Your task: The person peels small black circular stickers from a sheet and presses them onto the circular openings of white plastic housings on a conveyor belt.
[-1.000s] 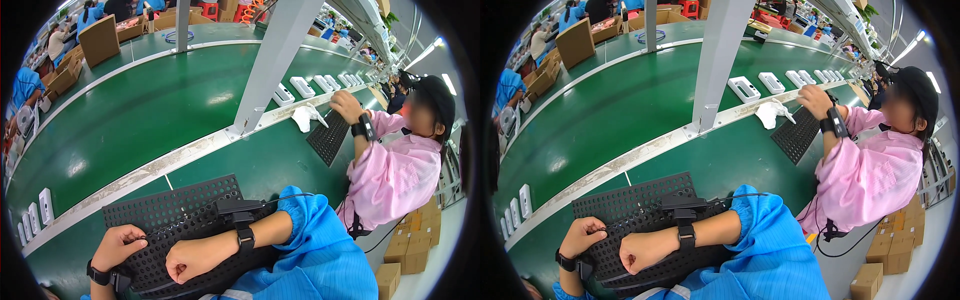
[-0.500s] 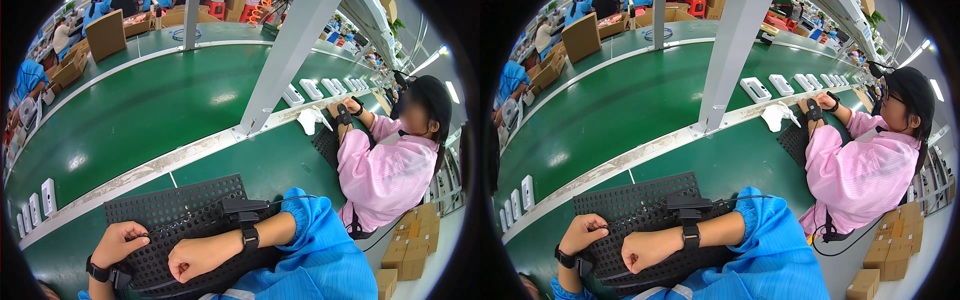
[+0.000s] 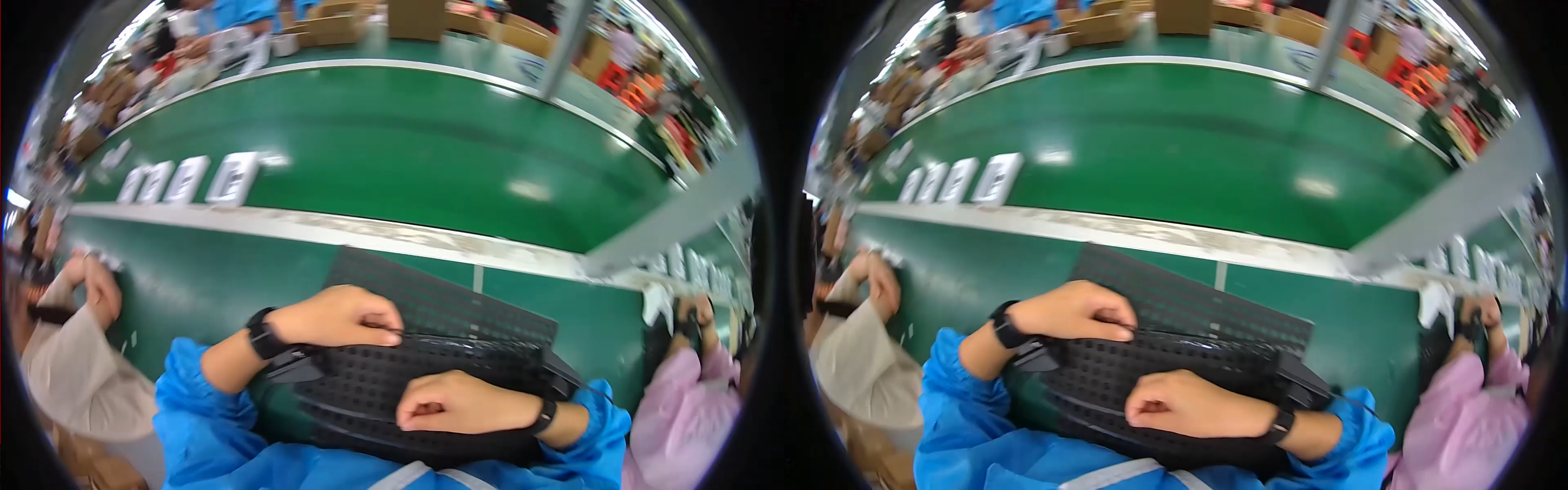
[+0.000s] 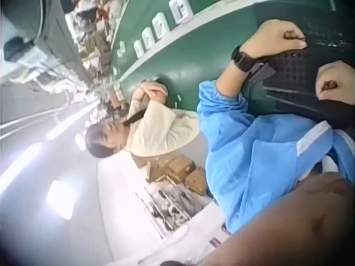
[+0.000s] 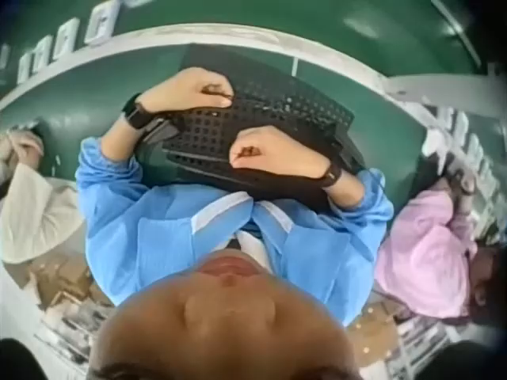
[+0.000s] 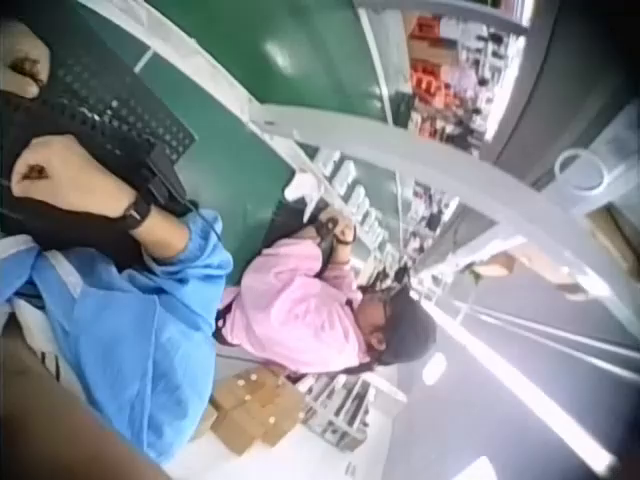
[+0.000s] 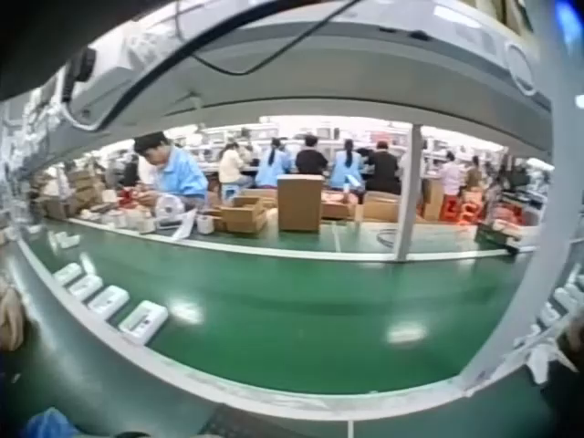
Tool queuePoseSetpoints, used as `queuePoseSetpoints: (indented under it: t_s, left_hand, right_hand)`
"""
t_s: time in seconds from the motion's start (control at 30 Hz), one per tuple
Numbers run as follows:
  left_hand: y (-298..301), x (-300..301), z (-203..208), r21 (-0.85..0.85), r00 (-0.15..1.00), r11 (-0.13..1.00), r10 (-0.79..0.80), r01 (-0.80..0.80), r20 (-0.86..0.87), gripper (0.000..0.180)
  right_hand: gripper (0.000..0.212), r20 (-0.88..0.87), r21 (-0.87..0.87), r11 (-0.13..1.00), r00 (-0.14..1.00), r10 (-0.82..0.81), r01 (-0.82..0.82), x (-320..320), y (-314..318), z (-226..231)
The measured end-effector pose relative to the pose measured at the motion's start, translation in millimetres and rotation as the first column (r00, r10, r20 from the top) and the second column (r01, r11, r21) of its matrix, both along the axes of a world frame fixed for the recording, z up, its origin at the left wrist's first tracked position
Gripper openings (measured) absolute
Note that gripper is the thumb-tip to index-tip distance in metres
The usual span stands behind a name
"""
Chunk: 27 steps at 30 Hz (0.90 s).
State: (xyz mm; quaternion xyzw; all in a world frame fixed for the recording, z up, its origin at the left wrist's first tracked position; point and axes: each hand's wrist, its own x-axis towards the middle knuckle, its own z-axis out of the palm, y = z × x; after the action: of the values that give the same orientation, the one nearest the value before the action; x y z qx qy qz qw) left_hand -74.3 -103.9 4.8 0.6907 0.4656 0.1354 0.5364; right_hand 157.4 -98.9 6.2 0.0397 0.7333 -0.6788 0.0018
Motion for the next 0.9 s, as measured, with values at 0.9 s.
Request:
queuePoseSetpoints:
  t_s: [0.9]
  left_hand:
    - [-10.3,0.0,-0.5,-0.02,0.999,1.0,0.024,-0.023,0.047,0.021]
  right_hand:
    - [0.011,0.172,-0.028,0.998,0.984,-0.042,0.047,-2.0,-7.0,13.1]
